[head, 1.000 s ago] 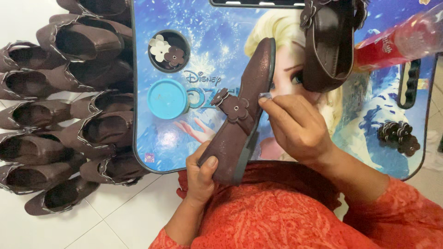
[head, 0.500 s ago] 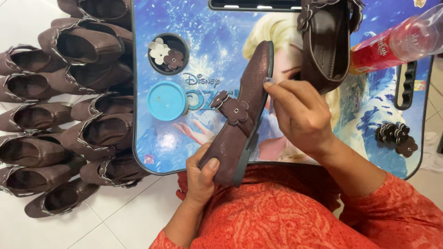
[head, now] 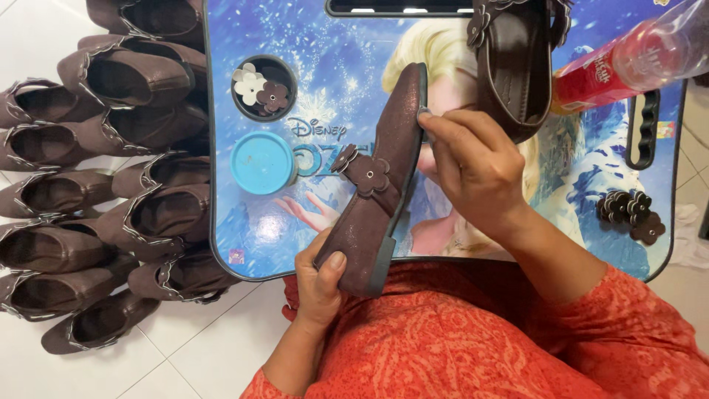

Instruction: The person wipes the exterior and interior of brown children's shoes using a white cloth. They handle one shoe at a time, turning it over to clean different sides, then place it back on the floor among other shoes.

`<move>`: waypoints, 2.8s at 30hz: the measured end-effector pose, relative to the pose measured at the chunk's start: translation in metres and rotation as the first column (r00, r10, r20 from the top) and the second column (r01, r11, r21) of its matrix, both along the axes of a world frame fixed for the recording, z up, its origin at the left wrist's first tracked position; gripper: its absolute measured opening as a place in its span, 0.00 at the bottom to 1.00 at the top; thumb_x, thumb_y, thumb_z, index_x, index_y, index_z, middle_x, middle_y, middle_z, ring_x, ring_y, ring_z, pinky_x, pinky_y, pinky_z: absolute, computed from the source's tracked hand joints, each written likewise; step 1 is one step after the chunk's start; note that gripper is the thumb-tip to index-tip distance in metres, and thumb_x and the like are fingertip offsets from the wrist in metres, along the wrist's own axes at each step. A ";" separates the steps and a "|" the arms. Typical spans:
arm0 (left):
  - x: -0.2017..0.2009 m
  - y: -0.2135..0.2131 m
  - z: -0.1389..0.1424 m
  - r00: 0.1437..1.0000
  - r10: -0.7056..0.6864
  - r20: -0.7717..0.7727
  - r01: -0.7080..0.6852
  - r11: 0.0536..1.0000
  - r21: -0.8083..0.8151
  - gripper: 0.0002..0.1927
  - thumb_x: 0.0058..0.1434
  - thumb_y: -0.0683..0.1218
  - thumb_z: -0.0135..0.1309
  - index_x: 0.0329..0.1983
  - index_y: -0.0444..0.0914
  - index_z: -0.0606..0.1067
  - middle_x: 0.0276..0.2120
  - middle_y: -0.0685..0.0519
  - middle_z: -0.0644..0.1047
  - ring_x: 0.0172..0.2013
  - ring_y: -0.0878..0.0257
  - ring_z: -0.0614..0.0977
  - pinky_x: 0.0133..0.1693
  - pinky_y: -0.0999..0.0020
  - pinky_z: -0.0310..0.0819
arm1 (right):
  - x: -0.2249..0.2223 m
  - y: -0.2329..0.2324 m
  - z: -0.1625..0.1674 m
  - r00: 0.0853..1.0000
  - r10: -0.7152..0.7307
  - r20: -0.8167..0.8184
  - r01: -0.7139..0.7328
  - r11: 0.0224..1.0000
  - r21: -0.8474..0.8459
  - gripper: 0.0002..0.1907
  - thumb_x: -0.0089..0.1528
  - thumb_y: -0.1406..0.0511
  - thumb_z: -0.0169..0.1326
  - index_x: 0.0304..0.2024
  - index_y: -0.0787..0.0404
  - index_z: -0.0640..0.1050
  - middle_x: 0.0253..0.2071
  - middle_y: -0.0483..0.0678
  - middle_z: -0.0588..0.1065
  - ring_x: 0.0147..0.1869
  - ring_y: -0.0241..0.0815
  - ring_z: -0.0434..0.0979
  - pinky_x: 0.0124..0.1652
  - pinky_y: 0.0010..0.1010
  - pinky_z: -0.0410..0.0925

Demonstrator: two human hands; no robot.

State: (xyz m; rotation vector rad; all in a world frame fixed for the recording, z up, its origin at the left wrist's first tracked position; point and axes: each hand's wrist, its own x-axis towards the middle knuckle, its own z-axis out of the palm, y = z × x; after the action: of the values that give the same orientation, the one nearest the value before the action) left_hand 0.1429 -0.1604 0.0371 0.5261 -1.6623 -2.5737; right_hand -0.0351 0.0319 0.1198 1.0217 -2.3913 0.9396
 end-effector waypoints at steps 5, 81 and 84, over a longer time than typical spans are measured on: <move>0.002 0.000 -0.004 0.998 -0.017 -0.055 0.012 0.995 -0.099 0.27 0.65 0.58 0.54 0.48 0.26 0.78 0.40 0.54 0.77 0.41 0.67 0.74 0.45 0.72 0.69 | -0.002 0.001 0.001 0.999 0.037 0.006 -0.037 0.999 -0.009 0.15 0.64 0.79 0.61 0.53 0.66 0.80 0.44 0.54 0.76 0.45 0.50 0.79 0.46 0.36 0.73; -0.019 0.015 0.020 0.942 -0.203 -0.268 0.075 0.903 -0.422 0.19 0.56 0.44 0.63 0.20 0.35 0.65 0.43 0.39 0.77 0.68 0.43 0.74 0.58 0.63 0.70 | 0.031 0.064 -0.010 0.836 0.296 0.462 -0.213 0.951 -0.223 0.10 0.58 0.74 0.65 0.41 0.62 0.81 0.40 0.46 0.78 0.42 0.37 0.80 0.44 0.27 0.73; -0.017 0.020 0.020 0.942 -0.196 -0.271 0.072 0.910 -0.409 0.18 0.55 0.44 0.62 0.20 0.35 0.66 0.48 0.36 0.76 0.67 0.43 0.74 0.57 0.62 0.69 | 0.035 0.057 -0.014 0.879 0.195 0.436 -0.065 0.953 -0.295 0.08 0.60 0.74 0.65 0.41 0.63 0.81 0.42 0.46 0.77 0.43 0.36 0.79 0.42 0.26 0.73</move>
State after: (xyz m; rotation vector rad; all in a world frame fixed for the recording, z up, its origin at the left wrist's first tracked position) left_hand 0.1257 -0.1406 0.0575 -0.0159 -2.0734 -2.1558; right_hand -0.0003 0.0894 0.1058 0.9418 -2.4700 1.6762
